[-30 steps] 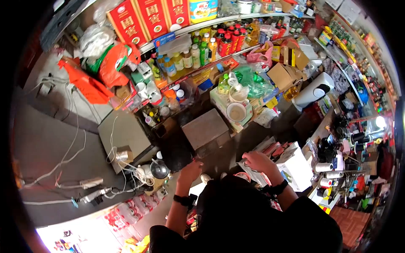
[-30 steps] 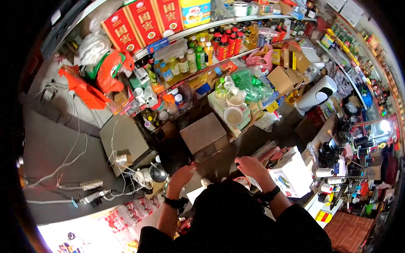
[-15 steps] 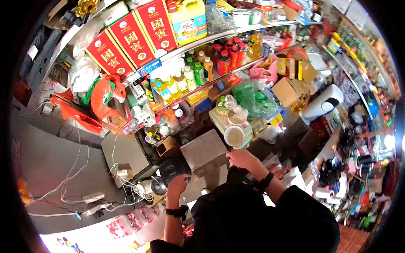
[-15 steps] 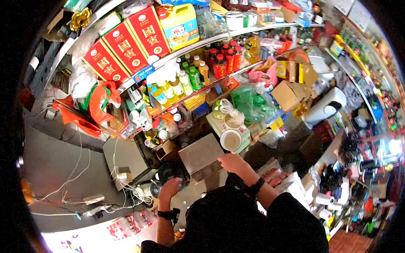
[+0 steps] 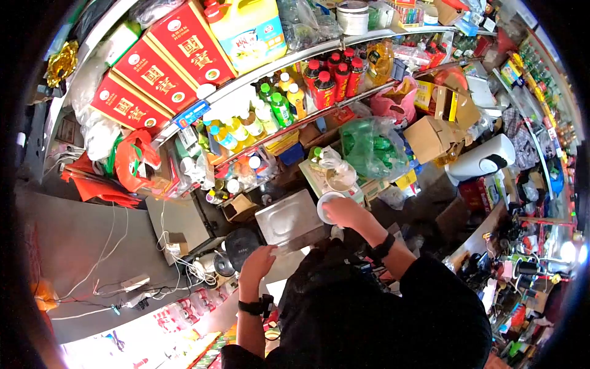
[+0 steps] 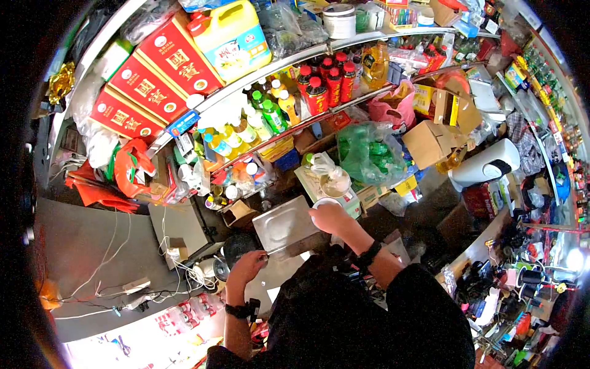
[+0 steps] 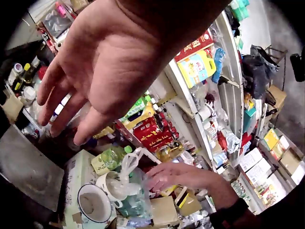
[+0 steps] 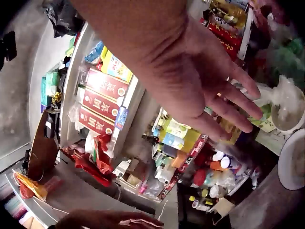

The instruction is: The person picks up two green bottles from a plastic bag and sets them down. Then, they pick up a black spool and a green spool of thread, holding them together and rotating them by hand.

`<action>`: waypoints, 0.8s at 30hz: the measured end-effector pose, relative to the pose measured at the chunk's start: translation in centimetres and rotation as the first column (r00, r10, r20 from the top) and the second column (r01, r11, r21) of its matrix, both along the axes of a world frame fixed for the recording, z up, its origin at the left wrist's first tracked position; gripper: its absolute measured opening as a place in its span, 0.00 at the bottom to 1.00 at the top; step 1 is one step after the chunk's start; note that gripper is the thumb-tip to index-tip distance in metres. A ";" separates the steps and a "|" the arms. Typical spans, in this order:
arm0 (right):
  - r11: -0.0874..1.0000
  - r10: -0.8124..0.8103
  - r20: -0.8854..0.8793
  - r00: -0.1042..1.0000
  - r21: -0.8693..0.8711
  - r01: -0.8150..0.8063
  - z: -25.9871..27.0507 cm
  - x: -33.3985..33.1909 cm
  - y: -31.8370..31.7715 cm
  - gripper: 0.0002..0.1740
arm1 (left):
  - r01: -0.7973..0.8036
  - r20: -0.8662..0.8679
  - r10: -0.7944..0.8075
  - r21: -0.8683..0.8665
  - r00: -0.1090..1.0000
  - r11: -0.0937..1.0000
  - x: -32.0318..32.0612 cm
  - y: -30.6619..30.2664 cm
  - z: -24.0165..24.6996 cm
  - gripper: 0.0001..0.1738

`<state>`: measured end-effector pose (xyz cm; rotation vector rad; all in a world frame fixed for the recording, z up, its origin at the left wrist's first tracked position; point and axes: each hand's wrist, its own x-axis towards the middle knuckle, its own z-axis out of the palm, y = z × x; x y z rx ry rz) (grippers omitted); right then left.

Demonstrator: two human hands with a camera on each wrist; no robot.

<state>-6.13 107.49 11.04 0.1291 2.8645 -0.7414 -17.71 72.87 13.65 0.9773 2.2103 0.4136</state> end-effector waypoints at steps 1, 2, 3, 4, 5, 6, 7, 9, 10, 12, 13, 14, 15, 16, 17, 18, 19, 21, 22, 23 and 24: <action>1.000 0.004 -0.008 1.000 0.018 -0.004 -0.3 0.2 0.5 0.10 | 0.008 0.003 -0.008 -0.004 1.000 1.000 -0.5 0.6 -0.2 0.21; 0.999 0.003 -0.013 1.000 0.037 -0.003 -0.3 0.6 0.9 0.10 | 0.021 0.007 -0.021 -0.009 1.000 1.000 -0.9 1.9 0.7 0.21; 0.999 -0.003 -0.014 1.000 0.053 0.004 -0.4 1.2 1.0 0.10 | 0.039 0.015 -0.039 -0.015 0.999 0.999 -1.2 2.9 1.2 0.21; 0.997 -0.034 0.052 0.998 0.068 0.030 -0.5 2.0 0.8 0.10 | 0.068 0.011 -0.068 -0.003 0.998 0.998 -1.7 3.5 1.1 0.21; 0.995 -0.061 0.116 0.991 0.091 0.051 -0.4 2.4 0.8 0.10 | 0.092 0.005 -0.092 0.015 0.996 0.996 -2.2 4.4 1.0 0.21; 0.991 -0.086 0.179 0.980 0.117 0.066 -0.2 2.9 1.0 0.09 | 0.111 -0.001 -0.111 0.037 0.994 0.993 -2.5 5.0 0.8 0.21; 0.990 -0.072 0.288 0.955 0.138 0.033 0.2 3.7 1.3 0.11 | 0.117 0.004 -0.118 0.063 0.993 0.991 -2.9 5.2 -0.5 0.20; 0.997 -0.075 0.333 0.940 0.026 0.071 0.1 5.8 2.8 0.12 | 0.173 -0.020 -0.172 0.149 0.985 0.973 -3.7 5.9 -3.8 0.20; 0.995 -0.073 0.356 0.932 -0.031 0.090 -0.1 7.0 3.7 0.13 | 0.197 -0.031 -0.194 0.191 0.980 0.962 -4.0 6.3 -5.5 0.20; 0.983 -0.159 0.401 0.902 -0.026 0.184 -0.2 9.0 5.9 0.15 | 0.203 -0.041 -0.199 0.189 0.979 0.961 -3.8 7.4 -6.7 0.19; 0.983 -0.182 0.451 0.874 0.080 0.164 -1.1 10.3 7.2 0.15 | 0.203 -0.032 -0.201 0.193 0.979 0.960 -3.9 8.0 -6.6 0.19; 0.973 -0.211 0.487 0.848 0.188 0.134 -1.4 11.1 8.5 0.15 | 0.205 -0.036 -0.202 0.201 0.979 0.958 -4.1 8.8 -6.4 0.19; 0.965 -0.238 0.499 0.833 0.218 0.146 -1.2 11.6 9.5 0.14 | 0.198 -0.001 -0.203 0.232 0.979 0.952 -4.3 9.3 -6.8 0.20; 0.956 -0.264 0.507 0.820 0.248 0.154 -1.1 12.0 10.7 0.14 | 0.208 -0.006 -0.215 0.284 0.977 0.936 -4.3 10.0 -7.2 0.19; 0.947 -0.287 0.513 0.809 0.279 0.159 -0.9 12.3 12.1 0.14 | 0.214 -0.012 -0.222 0.335 0.975 0.918 -4.2 10.7 -7.8 0.19; 0.940 -0.294 0.480 0.826 0.302 0.159 -1.4 12.6 13.9 0.13 | 0.216 -0.017 -0.227 0.383 0.974 0.898 -4.1 11.5 -7.6 0.19; 0.934 -0.296 0.449 0.843 0.322 0.157 -2.1 13.0 15.6 0.13 | 0.199 -0.013 -0.212 0.395 0.977 0.897 -3.9 12.0 -7.5 0.20; 0.889 -0.397 0.168 0.902 0.313 0.333 -0.4 12.2 16.7 0.12 | 0.182 0.055 -0.223 0.404 0.973 0.896 -3.8 13.7 -5.6 0.19; 0.883 -0.404 0.178 0.897 0.332 0.332 -0.9 12.0 17.7 0.12 | 0.170 0.091 -0.223 0.396 0.971 0.902 -3.4 13.9 -5.1 0.18; 0.879 -0.407 0.183 0.895 0.346 0.329 -2.0 11.8 19.4 0.11 | 0.143 0.043 -0.188 0.491 0.981 0.859 -2.8 14.4 -7.6 0.18; 0.874 -0.405 0.179 0.897 0.362 0.323 -3.5 11.5 21.6 0.11 | 0.143 0.059 -0.189 0.452 0.980 0.881 -2.5 15.2 -7.3 0.18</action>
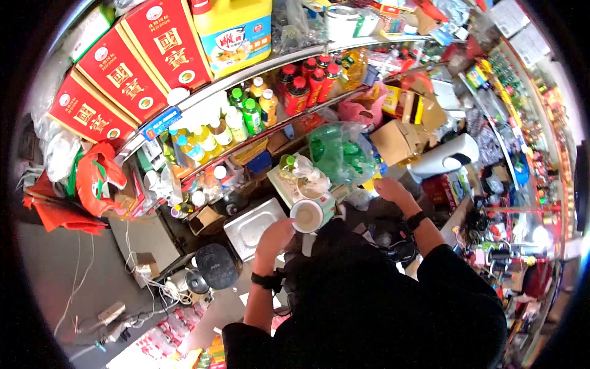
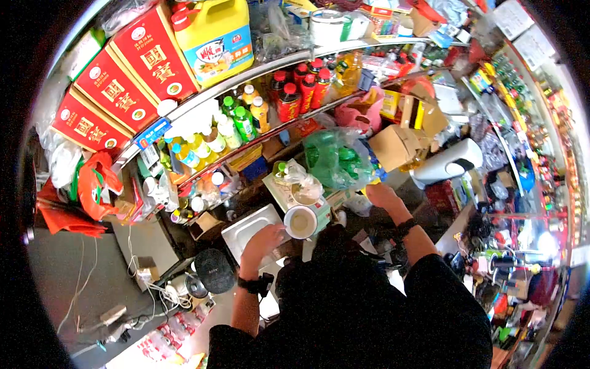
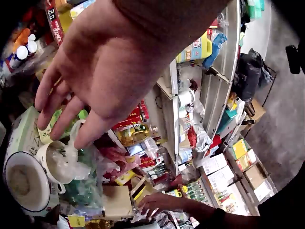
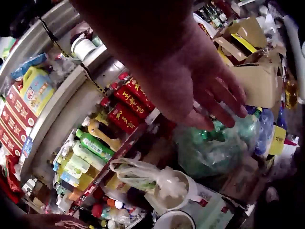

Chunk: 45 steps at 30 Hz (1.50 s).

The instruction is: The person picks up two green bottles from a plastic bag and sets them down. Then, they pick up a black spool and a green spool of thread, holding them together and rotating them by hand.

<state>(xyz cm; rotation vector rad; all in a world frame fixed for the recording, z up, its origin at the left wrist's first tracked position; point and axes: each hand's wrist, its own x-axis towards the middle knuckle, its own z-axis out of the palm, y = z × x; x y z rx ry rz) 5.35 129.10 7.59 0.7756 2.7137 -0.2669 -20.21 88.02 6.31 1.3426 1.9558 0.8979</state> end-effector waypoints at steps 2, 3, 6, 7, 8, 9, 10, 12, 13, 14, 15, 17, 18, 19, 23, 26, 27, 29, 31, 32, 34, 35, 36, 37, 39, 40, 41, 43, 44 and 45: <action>0.997 0.040 -0.029 0.999 -0.067 -0.042 -3.9 -0.2 3.7 0.09 | 0.004 0.016 -0.003 -0.091 1.000 0.996 0.9 2.4 0.9 0.18; 0.993 0.063 -0.050 0.997 -0.094 -0.067 -5.3 -0.5 5.2 0.08 | 0.006 0.003 -0.006 -0.044 1.000 0.999 1.4 3.7 1.0 0.18; 0.961 0.180 0.013 0.984 -0.214 -0.173 -8.3 -2.9 10.3 0.06 | 0.010 0.086 0.012 -0.244 0.996 0.970 3.1 8.7 3.2 0.20; 0.946 0.259 0.029 0.965 -0.209 -0.248 -10.5 -3.8 12.3 0.06 | -0.029 0.069 0.046 -0.229 0.997 0.973 4.0 10.4 3.5 0.20; 0.924 0.340 0.046 0.939 -0.204 -0.325 -12.2 -4.4 14.5 0.06 | -0.072 0.057 0.089 -0.251 0.994 0.965 5.2 12.2 2.8 0.20; 0.945 0.243 0.076 0.967 -0.244 -0.219 -11.5 -5.2 15.5 0.07 | -0.118 0.039 0.133 -0.269 0.990 0.956 6.4 14.2 1.7 0.20; 0.937 0.264 0.044 0.963 -0.247 -0.246 -12.1 -6.3 17.5 0.07 | -0.154 0.021 0.167 -0.296 0.986 0.943 7.5 15.8 0.8 0.20; 0.924 0.275 -0.016 0.961 -0.270 -0.269 -15.2 -6.5 20.2 0.08 | -0.205 0.004 0.222 -0.375 0.975 0.904 10.0 19.2 0.8 0.20; 0.912 0.222 -0.082 0.972 -0.335 -0.237 -16.4 -6.7 21.7 0.09 | -0.204 0.012 0.224 -0.371 0.975 0.906 11.3 20.4 0.2 0.19; 0.909 0.227 -0.156 0.961 -0.319 -0.267 -16.9 -7.4 22.5 0.10 | -0.202 0.022 0.225 -0.362 0.974 0.910 12.1 22.0 0.5 0.18; 0.907 0.232 -0.224 0.947 -0.302 -0.293 -17.3 -7.6 23.3 0.11 | -0.187 0.069 0.230 -0.382 0.971 0.905 12.9 23.3 0.7 0.18; 0.899 0.264 -0.285 0.921 -0.272 -0.342 -17.9 -8.7 24.4 0.18 | -0.222 0.056 0.263 -0.382 0.963 0.897 13.9 25.2 1.0 0.18; 0.911 0.262 -0.237 0.936 -0.259 -0.320 -18.1 -9.2 24.5 0.20 | -0.241 0.049 0.280 -0.379 0.959 0.893 14.4 25.9 1.2 0.19; 0.922 0.258 -0.190 0.947 -0.245 -0.300 -18.4 -10.0 24.3 0.22 | -0.278 0.042 0.315 -0.371 0.948 0.886 14.9 26.6 1.3 0.19; 0.931 0.339 -0.077 0.938 -0.117 -0.346 -21.8 -13.0 23.5 0.27 | -0.353 -0.005 0.382 -0.391 0.924 0.850 16.9 28.8 0.8 0.19; 0.910 0.407 -0.077 0.910 -0.056 -0.411 -25.1 -14.5 23.1 0.31 | -0.339 -0.003 0.378 -0.453 0.926 0.825 17.3 30.3 2.8 0.18; 0.907 0.413 -0.096 0.906 -0.040 -0.418 -25.4 -15.0 22.7 0.31 | -0.338 -0.002 0.384 -0.478 0.923 0.811 17.5 30.4 2.8 0.19; 0.906 0.420 -0.117 0.900 -0.011 -0.424 -25.0 -15.8 21.9 0.33 | -0.375 -0.016 0.423 -0.493 0.906 0.785 17.8 30.5 3.5 0.19; 0.906 0.422 -0.123 0.898 0.019 -0.423 -22.6 -16.6 21.3 0.38 | -0.419 -0.027 0.467 -0.492 0.884 0.763 18.4 30.1 3.5 0.19; 0.914 0.401 -0.143 0.905 -0.006 -0.406 -22.4 -16.7 21.2 0.39 | -0.445 -0.031 0.493 -0.483 0.870 0.755 18.9 29.8 3.3 0.19; 0.926 0.358 -0.178 0.917 -0.057 -0.373 -21.8 -17.0 21.0 0.42 | -0.482 -0.041 0.530 -0.480 0.847 0.733 20.0 29.1 2.9 0.19; 0.929 0.344 -0.112 0.932 -0.103 -0.356 -22.0 -17.4 20.9 0.46 | -0.493 -0.047 0.541 -0.485 0.840 0.722 20.4 29.0 3.1 0.19; 0.906 0.388 -0.156 0.909 -0.117 -0.407 -22.1 -17.6 20.9 0.45 | -0.504 -0.055 0.551 -0.488 0.832 0.712 20.7 28.9 3.2 0.19; 0.881 0.427 -0.202 0.882 -0.126 -0.456 -22.1 -17.8 20.9 0.45 | -0.509 -0.058 0.559 -0.500 0.827 0.701 21.0 28.8 3.1 0.19; 0.838 0.496 -0.293 0.817 -0.085 -0.539 -22.4 -17.8 20.8 0.45 | -0.512 -0.063 0.568 -0.522 0.820 0.682 21.9 28.3 2.4 0.18; 0.823 0.508 -0.312 0.803 -0.101 -0.559 -22.5 -18.0 20.8 0.45 | -0.534 -0.075 0.579 -0.495 0.812 0.685 22.4 28.0 1.5 0.18; 0.807 0.519 -0.329 0.789 -0.116 -0.580 -22.6 -18.2 20.8 0.46 | -0.555 -0.086 0.590 -0.467 0.803 0.688 22.6 28.1 1.0 0.18; 0.782 0.544 -0.341 0.767 -0.125 -0.611 -22.4 -18.1 20.9 0.46 | -0.573 -0.099 0.601 -0.455 0.793 0.682 23.6 27.9 0.5 0.18; 0.776 0.556 -0.338 0.760 -0.117 -0.620 -21.6 -18.2 21.0 0.45 | -0.570 -0.103 0.599 -0.468 0.794 0.676 23.0 28.4 2.0 0.17; 0.771 0.567 -0.335 0.752 -0.106 -0.628 -20.8 -18.2 21.1 0.45 | -0.567 -0.107 0.596 -0.478 0.796 0.671 22.5 28.8 3.0 0.17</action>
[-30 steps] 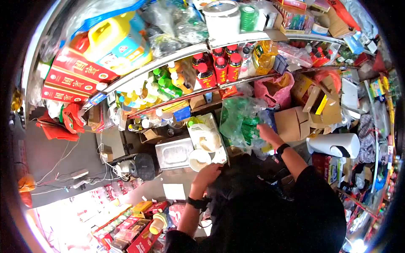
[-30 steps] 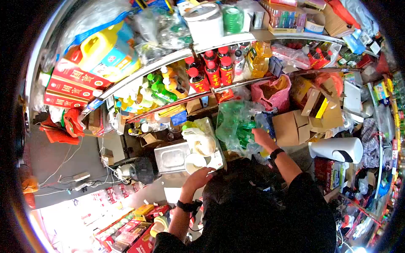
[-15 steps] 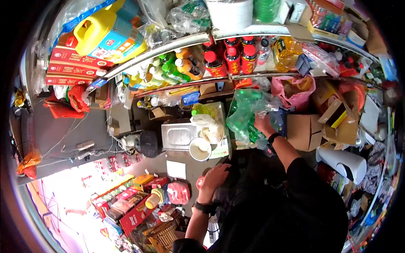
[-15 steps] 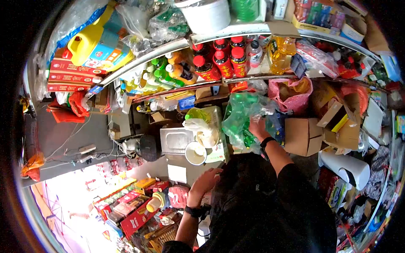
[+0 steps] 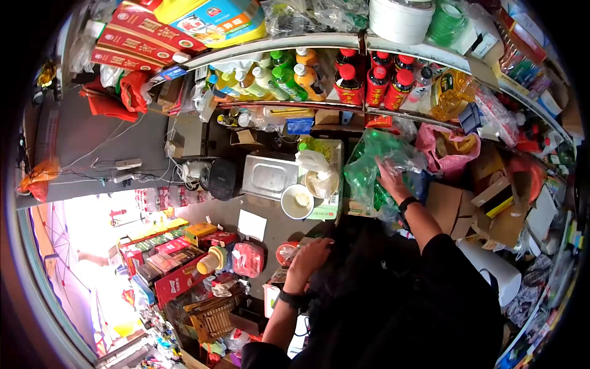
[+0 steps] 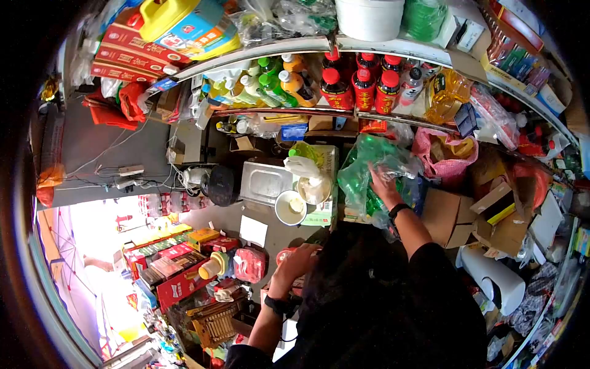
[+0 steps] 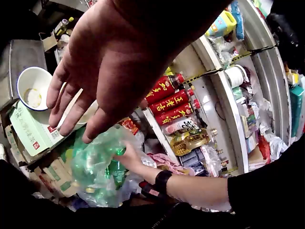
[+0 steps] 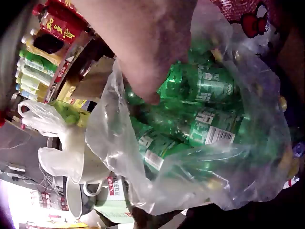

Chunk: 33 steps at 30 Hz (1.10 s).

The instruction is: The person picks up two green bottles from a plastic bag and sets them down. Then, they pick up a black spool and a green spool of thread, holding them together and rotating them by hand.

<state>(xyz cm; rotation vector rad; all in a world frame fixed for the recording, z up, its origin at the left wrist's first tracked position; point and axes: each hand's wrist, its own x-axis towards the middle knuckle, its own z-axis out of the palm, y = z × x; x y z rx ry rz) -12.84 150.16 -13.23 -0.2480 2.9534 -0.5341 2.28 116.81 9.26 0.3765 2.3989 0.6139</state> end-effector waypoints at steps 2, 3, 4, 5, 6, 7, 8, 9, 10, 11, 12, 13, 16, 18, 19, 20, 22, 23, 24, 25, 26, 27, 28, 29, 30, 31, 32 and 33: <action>0.998 -0.056 0.063 0.996 0.011 0.056 1.2 0.4 -0.2 0.44 | 0.042 -0.022 -0.042 0.008 0.999 0.999 -0.4 0.0 0.0 0.17; 0.996 -0.089 0.092 0.992 0.019 0.088 1.6 0.7 0.0 0.43 | 0.067 -0.034 -0.067 0.013 0.997 0.998 -0.6 -0.1 0.1 0.17; 0.987 -0.142 0.141 0.980 0.089 0.130 1.9 1.1 -0.3 0.42 | 0.081 -0.036 -0.081 0.007 0.996 0.997 -0.9 -0.1 0.2 0.17; 0.985 -0.162 0.144 0.976 0.089 0.150 2.5 1.7 -0.2 0.42 | 0.096 -0.037 -0.096 0.001 0.995 0.995 -1.5 0.1 0.9 0.17; 0.981 -0.184 0.145 0.972 0.089 0.173 3.2 2.3 -0.3 0.42 | 0.113 -0.039 -0.113 -0.004 0.993 0.994 -1.8 0.2 1.5 0.18; 0.977 -0.207 0.142 0.968 0.088 0.196 3.8 2.8 -0.2 0.42 | 0.121 -0.069 -0.120 0.019 0.990 0.992 -2.1 0.1 1.2 0.18; 0.974 -0.215 0.018 0.976 0.081 0.213 3.4 3.8 0.0 0.40 | 0.132 -0.099 -0.128 0.041 0.987 0.990 -2.5 -0.1 0.7 0.18; 0.967 -0.249 0.010 0.968 0.052 0.248 4.0 4.8 0.4 0.40 | 0.147 -0.124 -0.138 0.063 0.983 0.987 -2.8 -0.3 1.0 0.18; 0.959 -0.284 0.000 0.959 0.023 0.284 4.5 5.5 1.0 0.41 | 0.161 -0.099 -0.153 0.089 0.983 0.983 -3.3 -0.5 1.3 0.18; 0.948 -0.319 -0.011 0.948 -0.006 0.319 5.7 6.0 1.2 0.42 | 0.177 -0.074 -0.169 0.116 0.983 0.977 -4.3 -0.5 2.2 0.18; 0.922 -0.384 0.001 0.923 -0.045 0.384 6.9 6.6 1.6 0.40 | 0.196 -0.052 -0.190 0.144 0.980 0.970 -5.2 -0.6 2.8 0.18; 0.905 -0.415 -0.020 0.909 -0.106 0.411 8.1 7.2 2.2 0.38 | 0.225 -0.037 -0.222 0.133 0.974 0.965 -6.0 -0.6 2.9 0.18; 0.851 -0.513 -0.142 0.846 -0.207 0.482 11.4 9.7 3.7 0.32 | 0.302 -0.015 -0.305 0.197 0.952 0.933 -7.8 -0.5 2.1 0.17; 0.827 -0.553 -0.150 0.820 -0.225 0.516 13.7 10.9 4.2 0.34 | 0.314 0.036 -0.351 0.370 0.936 0.874 -9.1 0.4 0.4 0.16; 0.815 -0.570 -0.153 0.807 -0.233 0.531 15.1 11.5 4.4 0.35 | 0.310 0.062 -0.377 0.453 0.924 0.836 -9.6 1.2 -0.3 0.16; 0.828 -0.547 -0.229 0.805 -0.289 0.480 17.3 12.0 4.1 0.35 | 0.308 0.071 -0.396 0.508 0.915 0.804 -10.1 2.3 -0.4 0.17; 0.833 -0.530 -0.252 0.810 -0.335 0.440 22.5 12.7 2.7 0.34 | 0.225 0.223 -0.418 0.581 0.881 0.782 -10.6 4.7 -1.8 0.19; 0.834 -0.521 -0.261 0.813 -0.359 0.419 23.8 13.0 2.3 0.34 | 0.178 0.300 -0.430 0.606 0.852 0.776 -10.9 5.8 -3.1 0.20; 0.881 -0.453 -0.354 0.818 -0.315 0.352 24.3 13.3 1.9 0.34 | 0.078 0.443 -0.469 0.658 0.764 0.749 -11.3 6.9 -3.6 0.28; 0.886 -0.437 -0.341 0.832 -0.324 0.332 24.8 13.9 1.5 0.34 | -0.089 0.573 -0.444 0.675 0.689 0.733 -11.2 7.8 -4.1 0.32; 0.890 -0.418 -0.327 0.847 -0.335 0.310 27.2 14.5 0.2 0.34 | -0.256 0.690 -0.422 0.654 0.588 0.712 -11.2 9.0 -2.3 0.36; 0.893 -0.397 -0.312 0.863 -0.348 0.285 29.5 15.0 -1.0 0.35 | -0.418 0.789 -0.401 0.595 0.464 0.687 -11.1 10.1 -0.5 0.41; 0.924 -0.322 -0.348 0.881 -0.318 0.212 31.0 15.6 -1.8 0.34 | -0.535 0.852 -0.401 0.524 0.337 0.663 -11.2 11.4 0.5 0.51; 0.948 -0.238 -0.389 0.890 -0.293 0.125 32.0 15.8 -2.6 0.33 | -0.649 0.847 -0.465 0.508 0.257 0.566 -11.4 11.8 0.6 0.52; 0.964 -0.151 -0.426 0.892 -0.264 0.036 32.6 16.0 -3.2 0.33 | -0.754 0.827 -0.530 0.465 0.184 0.464 -11.5 12.1 0.7 0.53; 0.971 -0.063 -0.459 0.886 -0.234 -0.052 32.8 16.2 -3.6 0.32 | -0.844 0.795 -0.595 0.396 0.118 0.361 -11.6 12.4 0.7 0.53; 0.973 0.062 -0.495 0.867 -0.164 -0.163 32.3 16.2 -3.8 0.31 | -0.861 0.810 -0.557 0.407 0.186 0.305 -11.8 12.7 3.8 0.51; 0.963 0.077 -0.464 0.883 -0.195 -0.186 32.1 16.4 -4.2 0.30 | -0.879 0.838 -0.502 0.391 0.216 0.274 -11.7 12.5 2.9 0.46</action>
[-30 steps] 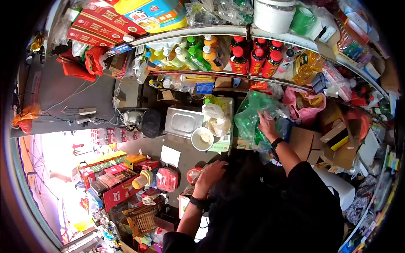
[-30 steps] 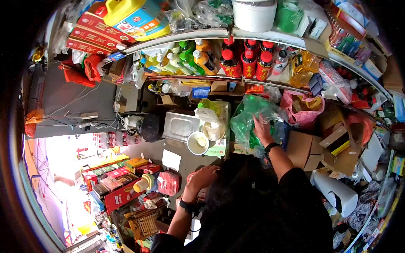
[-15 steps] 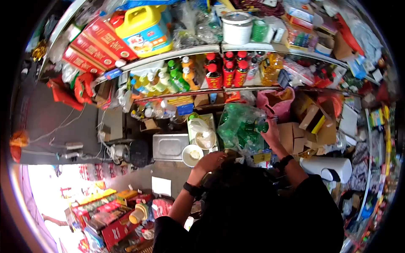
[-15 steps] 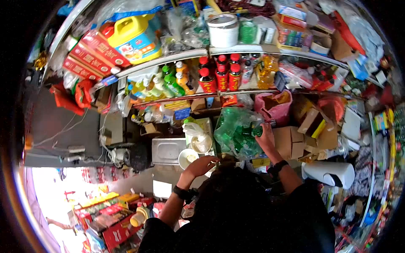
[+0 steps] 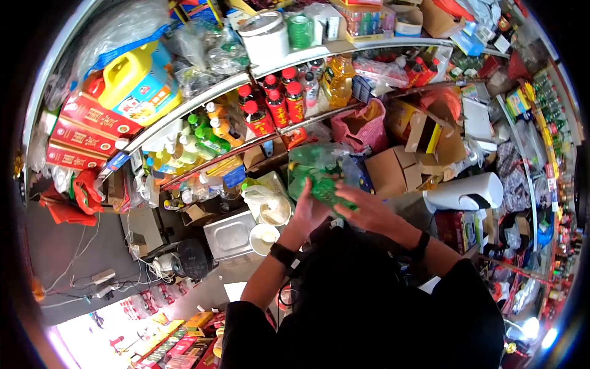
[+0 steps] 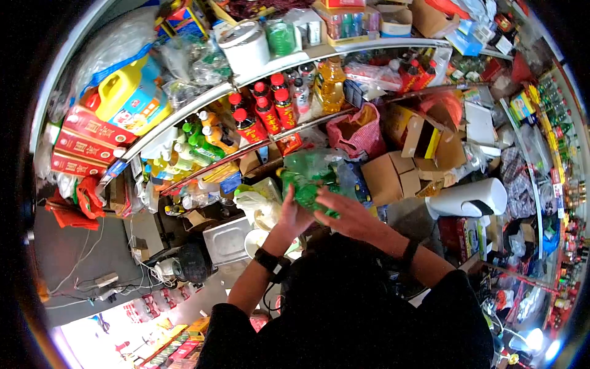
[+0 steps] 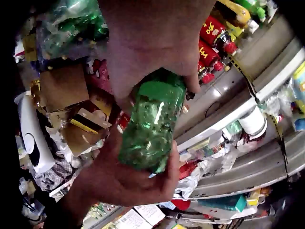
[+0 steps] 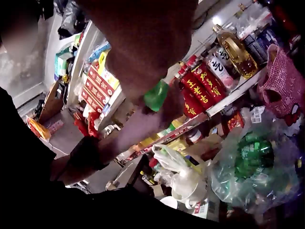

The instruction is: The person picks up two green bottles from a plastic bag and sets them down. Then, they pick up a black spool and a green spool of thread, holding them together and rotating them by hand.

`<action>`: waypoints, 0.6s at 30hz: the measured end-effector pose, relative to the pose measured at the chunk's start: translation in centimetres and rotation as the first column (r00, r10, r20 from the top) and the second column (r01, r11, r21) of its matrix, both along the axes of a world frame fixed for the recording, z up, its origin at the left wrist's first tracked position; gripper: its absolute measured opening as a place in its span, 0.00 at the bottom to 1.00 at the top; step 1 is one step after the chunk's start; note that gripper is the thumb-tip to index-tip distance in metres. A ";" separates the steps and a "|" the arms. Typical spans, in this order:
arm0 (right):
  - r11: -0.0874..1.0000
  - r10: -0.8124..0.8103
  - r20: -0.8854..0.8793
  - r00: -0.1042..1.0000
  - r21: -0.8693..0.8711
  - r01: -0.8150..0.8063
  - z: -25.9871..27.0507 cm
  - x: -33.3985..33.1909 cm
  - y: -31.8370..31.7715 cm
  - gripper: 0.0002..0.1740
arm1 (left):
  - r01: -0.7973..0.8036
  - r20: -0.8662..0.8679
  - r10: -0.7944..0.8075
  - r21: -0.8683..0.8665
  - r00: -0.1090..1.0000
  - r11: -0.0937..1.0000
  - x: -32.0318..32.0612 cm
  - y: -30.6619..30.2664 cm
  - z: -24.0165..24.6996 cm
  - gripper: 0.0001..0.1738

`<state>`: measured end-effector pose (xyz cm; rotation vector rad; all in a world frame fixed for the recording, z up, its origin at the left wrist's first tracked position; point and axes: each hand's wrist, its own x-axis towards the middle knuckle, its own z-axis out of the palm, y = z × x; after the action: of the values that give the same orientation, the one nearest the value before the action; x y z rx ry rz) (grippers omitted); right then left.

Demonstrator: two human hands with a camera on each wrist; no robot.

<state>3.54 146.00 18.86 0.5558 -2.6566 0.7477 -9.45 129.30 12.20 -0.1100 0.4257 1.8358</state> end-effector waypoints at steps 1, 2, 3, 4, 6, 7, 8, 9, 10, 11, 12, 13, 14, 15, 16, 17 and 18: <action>0.999 0.036 0.035 0.999 -0.026 -0.035 -0.1 0.0 -0.4 0.30 | -0.064 -0.003 0.064 -0.051 0.998 0.997 -0.1 -0.3 -1.5 0.41; 0.996 0.078 0.066 0.995 -0.052 -0.074 0.0 0.1 -0.4 0.30 | -0.133 -0.012 0.132 -0.101 0.991 0.986 -0.5 -0.7 -2.8 0.36; 0.996 0.051 0.086 0.995 -0.075 -0.044 0.1 0.0 0.0 0.25 | -0.124 0.061 0.132 -0.127 0.989 0.984 -1.1 -1.8 -3.6 0.31; 0.999 -0.007 0.167 0.986 -0.043 0.014 -0.9 -0.2 1.0 0.22 | -0.169 0.040 0.181 -0.214 0.983 0.962 -1.3 -2.7 -4.4 0.29; 0.993 -0.121 0.318 0.940 0.033 0.117 -5.1 -0.8 3.3 0.17 | -0.202 -0.098 0.181 -0.293 0.979 0.934 -1.6 -5.5 -7.2 0.27; 0.969 -0.210 0.347 0.914 -0.049 0.241 -6.8 -1.4 4.0 0.12 | -0.243 -0.103 0.222 -0.320 0.970 0.915 -1.2 -6.4 -6.6 0.27; 0.973 -0.185 0.454 0.871 -0.040 0.227 -9.4 -2.1 5.3 0.11 | -0.282 -0.110 0.259 -0.347 0.959 0.894 -0.7 -7.3 -6.0 0.28; 0.976 -0.159 0.558 0.814 -0.035 0.215 -12.5 -2.6 7.0 0.11 | -0.312 -0.137 0.282 -0.332 0.950 0.890 -0.2 -8.5 -6.3 0.30; 0.978 -0.133 0.654 0.745 -0.034 0.204 -15.4 -3.0 8.0 0.11 | -0.314 -0.136 0.285 -0.309 0.949 0.898 0.3 -10.0 -7.3 0.34; 0.983 -0.149 0.692 0.706 0.026 0.181 -17.8 -3.5 8.5 0.11 | -0.348 -0.168 0.307 -0.352 0.937 0.869 1.1 -10.5 -6.7 0.36; 0.985 -0.166 0.727 0.667 0.086 0.151 -19.9 -4.2 8.9 0.11 | -0.383 -0.203 0.328 -0.391 0.923 0.837 2.0 -11.0 -5.7 0.39; 0.983 -0.185 0.757 0.627 0.144 0.116 -21.9 -5.0 9.3 0.12 | -0.402 -0.228 0.335 -0.405 0.914 0.821 2.7 -11.4 -5.1 0.39; 0.982 -0.188 0.766 0.615 0.122 0.147 -23.7 -5.7 9.4 0.14 | -0.421 -0.252 0.342 -0.421 0.905 0.804 3.6 -12.1 -4.8 0.39; 0.980 -0.185 0.776 0.603 0.100 0.172 -25.4 -6.4 9.1 0.17 | -0.430 -0.246 0.353 -0.458 0.903 0.779 4.3 -12.9 -5.7 0.40; 0.978 -0.179 0.787 0.590 0.077 0.194 -27.1 -7.2 8.6 0.20 | -0.468 -0.284 0.375 -0.449 0.882 0.761 5.3 -13.7 -6.7 0.39; 0.972 -0.200 0.779 0.594 0.079 0.223 -29.8 -7.7 8.2 0.25 | -0.449 -0.300 0.340 -0.480 0.892 0.754 6.2 -14.0 -5.8 0.39; 0.965 -0.217 0.771 0.598 0.079 0.249 -32.9 -8.1 7.7 0.30 | -0.432 -0.314 0.306 -0.511 0.899 0.743 7.0 -14.1 -4.9 0.39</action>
<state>-4.57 153.70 -14.07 -0.2294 -3.3806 1.1492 -2.41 115.16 7.34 -0.4450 1.1805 2.0621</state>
